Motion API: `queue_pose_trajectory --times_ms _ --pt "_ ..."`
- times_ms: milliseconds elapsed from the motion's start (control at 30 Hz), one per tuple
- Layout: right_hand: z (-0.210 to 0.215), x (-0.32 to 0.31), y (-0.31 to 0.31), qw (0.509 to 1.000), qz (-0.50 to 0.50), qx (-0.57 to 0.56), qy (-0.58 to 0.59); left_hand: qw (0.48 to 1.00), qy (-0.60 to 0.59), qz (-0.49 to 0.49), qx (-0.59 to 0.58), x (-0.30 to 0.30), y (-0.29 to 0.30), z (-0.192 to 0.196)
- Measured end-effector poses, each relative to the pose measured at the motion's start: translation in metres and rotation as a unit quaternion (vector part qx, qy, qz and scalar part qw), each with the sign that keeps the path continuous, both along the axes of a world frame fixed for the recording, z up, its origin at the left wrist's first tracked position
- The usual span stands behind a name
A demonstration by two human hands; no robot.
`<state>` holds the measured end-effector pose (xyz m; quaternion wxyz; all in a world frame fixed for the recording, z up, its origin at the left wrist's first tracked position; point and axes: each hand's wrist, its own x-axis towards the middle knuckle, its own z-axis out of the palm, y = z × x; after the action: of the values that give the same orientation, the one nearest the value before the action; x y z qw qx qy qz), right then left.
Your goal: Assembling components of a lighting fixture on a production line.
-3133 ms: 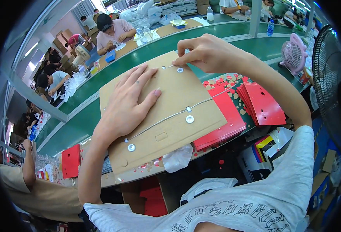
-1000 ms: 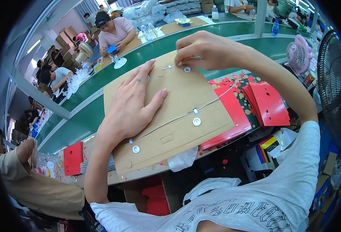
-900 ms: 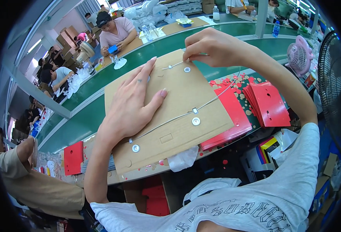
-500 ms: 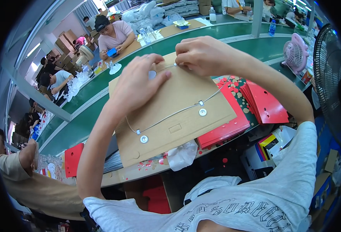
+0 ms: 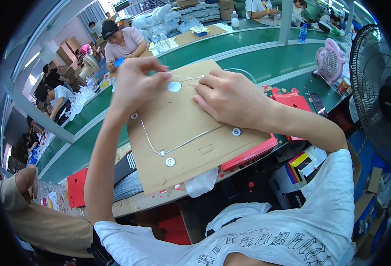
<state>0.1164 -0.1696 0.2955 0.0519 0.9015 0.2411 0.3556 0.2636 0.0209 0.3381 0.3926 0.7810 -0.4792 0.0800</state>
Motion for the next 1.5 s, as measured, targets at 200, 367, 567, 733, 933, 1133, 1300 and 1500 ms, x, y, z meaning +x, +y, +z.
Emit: queue_pose_trajectory --times_ms 200,367,567,733,933,1133,1300,1500 --pt "0.004 0.009 -0.001 1.000 -0.001 0.020 0.019 0.987 0.106 -0.002 -0.119 -0.005 0.039 -0.028" --pt "0.014 0.051 0.013 0.994 0.079 0.073 -0.019 0.974 0.113 -0.004 -0.195 0.001 0.036 -0.039" --pt "0.011 0.098 0.038 0.959 0.190 0.209 0.035 0.954 0.197 0.077 -0.210 0.011 0.050 -0.042" --pt "0.006 0.111 0.038 0.953 0.195 0.233 0.008 0.968 0.214 0.051 -0.119 0.002 0.058 -0.043" --pt "0.012 0.115 0.055 0.956 0.192 0.222 0.008 0.917 0.321 0.135 -0.196 0.010 0.066 -0.036" --pt "0.011 0.122 0.058 0.958 0.204 0.200 0.004 0.980 0.162 0.063 -0.093 0.008 0.078 -0.046" --pt "0.011 0.129 0.058 0.959 0.191 0.207 0.022 0.989 0.083 0.089 -0.084 0.014 0.079 -0.047" --pt "0.011 0.126 0.060 0.958 0.197 0.208 0.014 0.968 0.141 0.135 -0.156 0.014 0.078 -0.052"
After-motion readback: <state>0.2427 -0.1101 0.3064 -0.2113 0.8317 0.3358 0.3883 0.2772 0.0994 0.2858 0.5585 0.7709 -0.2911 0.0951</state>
